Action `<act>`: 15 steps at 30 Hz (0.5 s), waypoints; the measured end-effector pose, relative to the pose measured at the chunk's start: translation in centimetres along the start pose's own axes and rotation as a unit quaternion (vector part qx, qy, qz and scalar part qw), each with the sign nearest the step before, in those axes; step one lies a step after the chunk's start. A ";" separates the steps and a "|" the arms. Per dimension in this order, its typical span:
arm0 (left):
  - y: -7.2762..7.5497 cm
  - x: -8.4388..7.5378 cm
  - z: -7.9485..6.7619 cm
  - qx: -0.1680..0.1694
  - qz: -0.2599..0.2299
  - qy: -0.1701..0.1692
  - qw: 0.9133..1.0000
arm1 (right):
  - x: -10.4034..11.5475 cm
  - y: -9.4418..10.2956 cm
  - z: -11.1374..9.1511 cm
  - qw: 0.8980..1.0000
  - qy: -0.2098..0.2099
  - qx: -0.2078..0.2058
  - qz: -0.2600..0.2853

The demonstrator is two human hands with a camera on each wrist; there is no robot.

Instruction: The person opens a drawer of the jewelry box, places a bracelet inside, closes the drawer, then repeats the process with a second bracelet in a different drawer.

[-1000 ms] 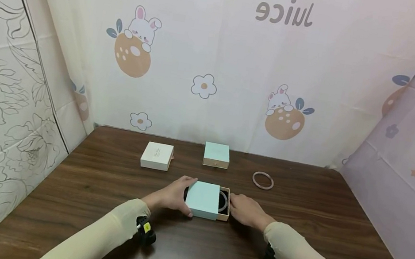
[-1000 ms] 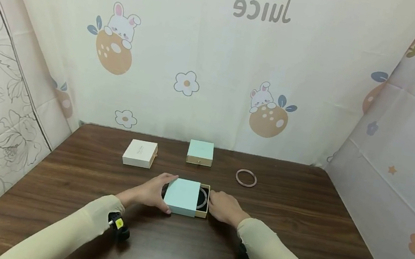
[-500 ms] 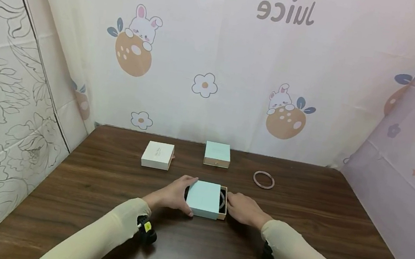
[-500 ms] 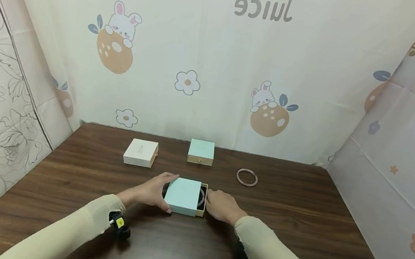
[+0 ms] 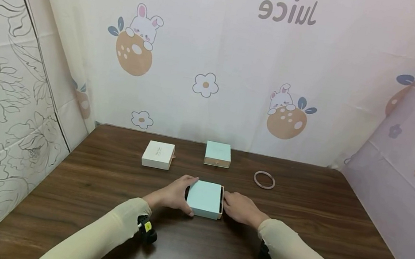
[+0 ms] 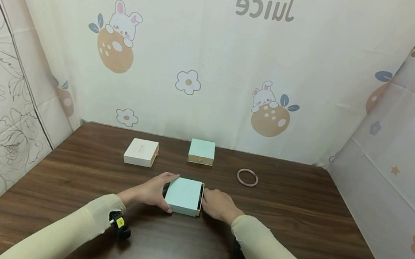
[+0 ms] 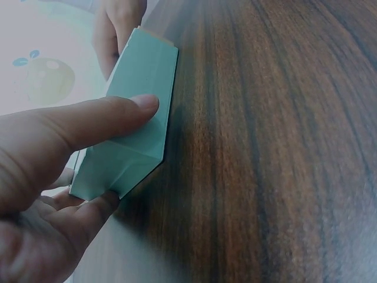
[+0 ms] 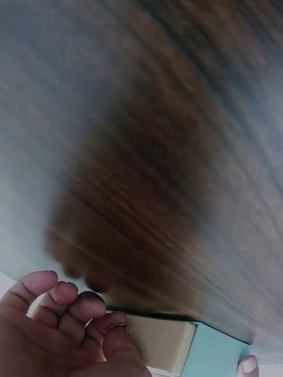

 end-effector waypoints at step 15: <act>-0.1 0.0 0.0 0.000 0.001 0.003 1.000 | 0.4 -0.3 0.5 1.000 -0.001 0.001 0.003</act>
Point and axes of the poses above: each hand's wrist, its own z-axis towards the middle knuckle, its own y-axis out of the back of the hand, x = y × z, the point moved 10 cm from there along z, towards the middle knuckle, and after that the axes turned 4 degrees about y, right-handed, at the moved point
